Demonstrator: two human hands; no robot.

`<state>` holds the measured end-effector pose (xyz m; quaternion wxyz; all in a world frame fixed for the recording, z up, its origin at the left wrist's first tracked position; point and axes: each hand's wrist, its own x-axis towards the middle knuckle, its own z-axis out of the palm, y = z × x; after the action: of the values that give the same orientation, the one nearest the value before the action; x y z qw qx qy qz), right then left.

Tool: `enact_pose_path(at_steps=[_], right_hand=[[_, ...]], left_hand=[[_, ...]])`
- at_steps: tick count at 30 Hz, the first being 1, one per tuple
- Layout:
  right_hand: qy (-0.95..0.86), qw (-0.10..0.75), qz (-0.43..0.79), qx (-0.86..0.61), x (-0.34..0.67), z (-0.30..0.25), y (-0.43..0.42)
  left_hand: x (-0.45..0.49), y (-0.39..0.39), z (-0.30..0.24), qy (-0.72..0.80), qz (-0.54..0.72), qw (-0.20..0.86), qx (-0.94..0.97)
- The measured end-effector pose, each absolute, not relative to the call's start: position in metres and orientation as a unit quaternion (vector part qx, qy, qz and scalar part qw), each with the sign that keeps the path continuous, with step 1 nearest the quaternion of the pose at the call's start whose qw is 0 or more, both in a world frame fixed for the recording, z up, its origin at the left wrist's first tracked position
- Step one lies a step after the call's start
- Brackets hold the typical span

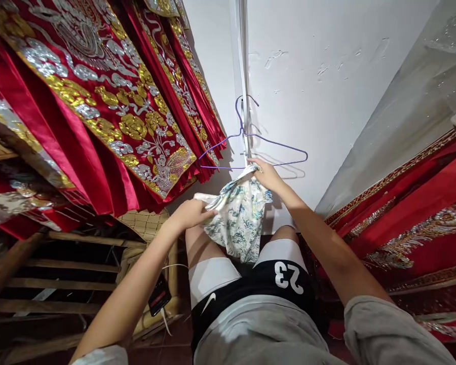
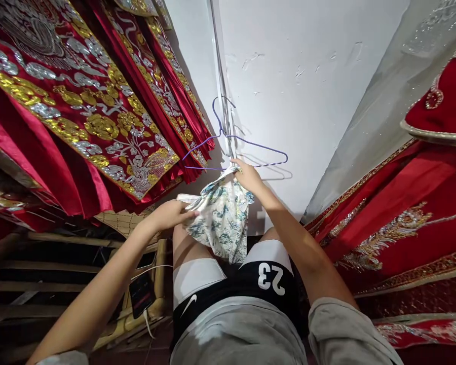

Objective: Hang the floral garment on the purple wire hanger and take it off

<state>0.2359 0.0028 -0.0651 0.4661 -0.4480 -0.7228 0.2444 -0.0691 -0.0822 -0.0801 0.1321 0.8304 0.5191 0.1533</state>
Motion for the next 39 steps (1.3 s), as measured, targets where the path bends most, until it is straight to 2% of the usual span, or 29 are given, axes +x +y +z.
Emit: enact_pose_path(at_steps=[3,9,15,18,20,24,26,29,31,33,36,39], right_hand=[[-0.726,0.449,0.249,-0.457,0.234,-0.082,0.005],[-0.731,0.462,0.256,-0.432,0.266,-0.071,-0.027],[-0.747,0.46,0.303,-0.372,0.272,-0.048,-0.062],[-0.755,0.455,0.318,-0.35,0.267,-0.049,-0.074],[-0.752,0.464,0.292,-0.365,0.271,-0.051,-0.078],[-0.671,0.55,0.166,-0.469,0.302,-0.045,-0.067],[-0.643,0.556,0.13,-0.51,0.321,-0.036,-0.052],[-0.688,0.456,0.207,-0.525,0.342,-0.012,-0.038],[-0.719,0.372,0.303,-0.502,0.352,0.007,-0.041],[-0.721,0.326,0.38,-0.479,0.361,0.027,-0.052],[-0.688,0.34,0.45,-0.456,0.365,0.046,-0.065],[-0.639,0.447,0.477,-0.407,0.345,0.038,-0.066]], left_hand=[[-0.097,-0.07,-0.081,0.541,0.15,0.09,0.823],[-0.095,-0.055,-0.069,0.519,0.278,0.058,0.806],[-0.049,-0.056,-0.032,0.403,0.427,0.09,0.805],[-0.028,-0.057,-0.014,0.392,0.494,0.103,0.77],[-0.021,-0.055,-0.003,0.403,0.51,0.126,0.75],[-0.028,-0.047,0.013,0.433,0.512,0.172,0.722],[-0.035,-0.045,0.019,0.442,0.509,0.183,0.716],[-0.043,-0.042,0.026,0.451,0.502,0.145,0.724],[-0.047,-0.041,0.029,0.457,0.512,0.061,0.725],[-0.052,-0.038,0.031,0.463,0.528,-0.024,0.712],[-0.055,-0.031,0.03,0.485,0.536,-0.043,0.69],[-0.042,-0.025,0.025,0.499,0.518,0.002,0.694]])
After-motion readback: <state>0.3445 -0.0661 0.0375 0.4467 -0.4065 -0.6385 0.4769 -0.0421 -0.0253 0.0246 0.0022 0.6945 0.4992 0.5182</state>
